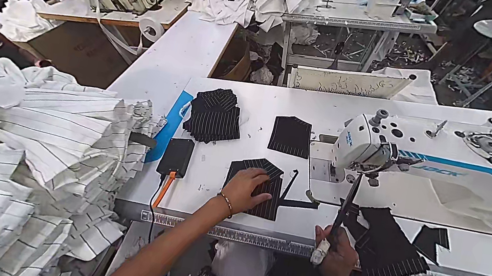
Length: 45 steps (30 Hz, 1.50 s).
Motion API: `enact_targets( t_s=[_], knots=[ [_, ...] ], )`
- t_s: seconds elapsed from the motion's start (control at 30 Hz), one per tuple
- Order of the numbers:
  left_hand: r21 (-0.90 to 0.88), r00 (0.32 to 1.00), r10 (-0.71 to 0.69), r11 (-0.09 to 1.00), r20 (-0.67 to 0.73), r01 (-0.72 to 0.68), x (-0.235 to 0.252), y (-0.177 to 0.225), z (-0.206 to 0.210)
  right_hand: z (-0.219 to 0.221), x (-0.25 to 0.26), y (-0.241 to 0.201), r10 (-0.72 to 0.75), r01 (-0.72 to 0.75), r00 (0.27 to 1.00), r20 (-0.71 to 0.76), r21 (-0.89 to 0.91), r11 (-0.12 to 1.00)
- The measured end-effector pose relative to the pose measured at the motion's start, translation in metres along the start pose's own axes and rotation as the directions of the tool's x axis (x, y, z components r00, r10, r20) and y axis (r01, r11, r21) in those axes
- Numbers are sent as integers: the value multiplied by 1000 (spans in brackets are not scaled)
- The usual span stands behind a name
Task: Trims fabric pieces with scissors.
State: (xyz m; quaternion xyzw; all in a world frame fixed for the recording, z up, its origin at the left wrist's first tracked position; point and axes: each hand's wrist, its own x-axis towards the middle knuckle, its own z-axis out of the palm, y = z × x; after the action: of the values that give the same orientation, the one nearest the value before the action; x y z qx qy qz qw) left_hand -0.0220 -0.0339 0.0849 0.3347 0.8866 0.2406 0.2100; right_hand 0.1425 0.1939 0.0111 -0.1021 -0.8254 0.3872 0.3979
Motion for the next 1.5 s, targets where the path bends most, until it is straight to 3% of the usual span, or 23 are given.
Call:
enact_targets(
  t_s=[0.1,0.27,0.47,0.53,0.6,0.7,0.8,0.87,0.93,1.03,1.13,1.27,1.37,1.5],
  knots=[
    [168,1000,-13,986,-16,16,11,-8,8,-2,3,-2,25,-25,999,24,8,1000],
    [249,997,-35,967,-69,51,29,-1,-2,-4,10,-10,135,-145,988,80,135,980],
    [24,981,-133,990,-144,138,45,-3,-12,-10,17,-17,291,-325,935,201,166,931],
    [-16,975,-185,983,-121,184,45,-2,-17,-19,16,-28,426,-497,838,340,156,853],
    [-40,973,-200,980,-114,197,41,1,-22,-30,12,-43,545,-667,684,484,113,737],
    [-60,972,-169,985,-165,161,27,-2,-17,-47,-1,-66,613,-852,448,650,102,514],
    [-30,970,-110,994,-217,106,8,-5,-11,-54,-5,-77,624,-930,293,725,67,360],
    [3,972,-42,999,-233,43,-10,-10,-4,-57,-4,-74,612,-925,238,754,-17,380],
    [-14,963,-71,997,-259,70,-28,-19,-4,-58,-6,-69,637,-868,269,722,-104,485],
    [-160,902,-335,940,-274,301,-54,-32,-15,-55,-14,-66,644,-679,475,599,-216,701],
    [-199,853,-489,868,-184,455,-73,-29,-11,-43,-10,-76,549,-548,638,540,-182,816],
    [-110,855,-515,855,-65,507,-75,-3,2,-4,-3,-93,391,-421,698,600,-98,902],
    [-145,858,-514,846,32,512,-68,4,3,30,-6,-99,249,-247,772,585,-85,965],
    [-351,871,-487,828,-65,437,-74,3,1,57,-10,-109,158,-117,806,570,-107,987]
  ],
)
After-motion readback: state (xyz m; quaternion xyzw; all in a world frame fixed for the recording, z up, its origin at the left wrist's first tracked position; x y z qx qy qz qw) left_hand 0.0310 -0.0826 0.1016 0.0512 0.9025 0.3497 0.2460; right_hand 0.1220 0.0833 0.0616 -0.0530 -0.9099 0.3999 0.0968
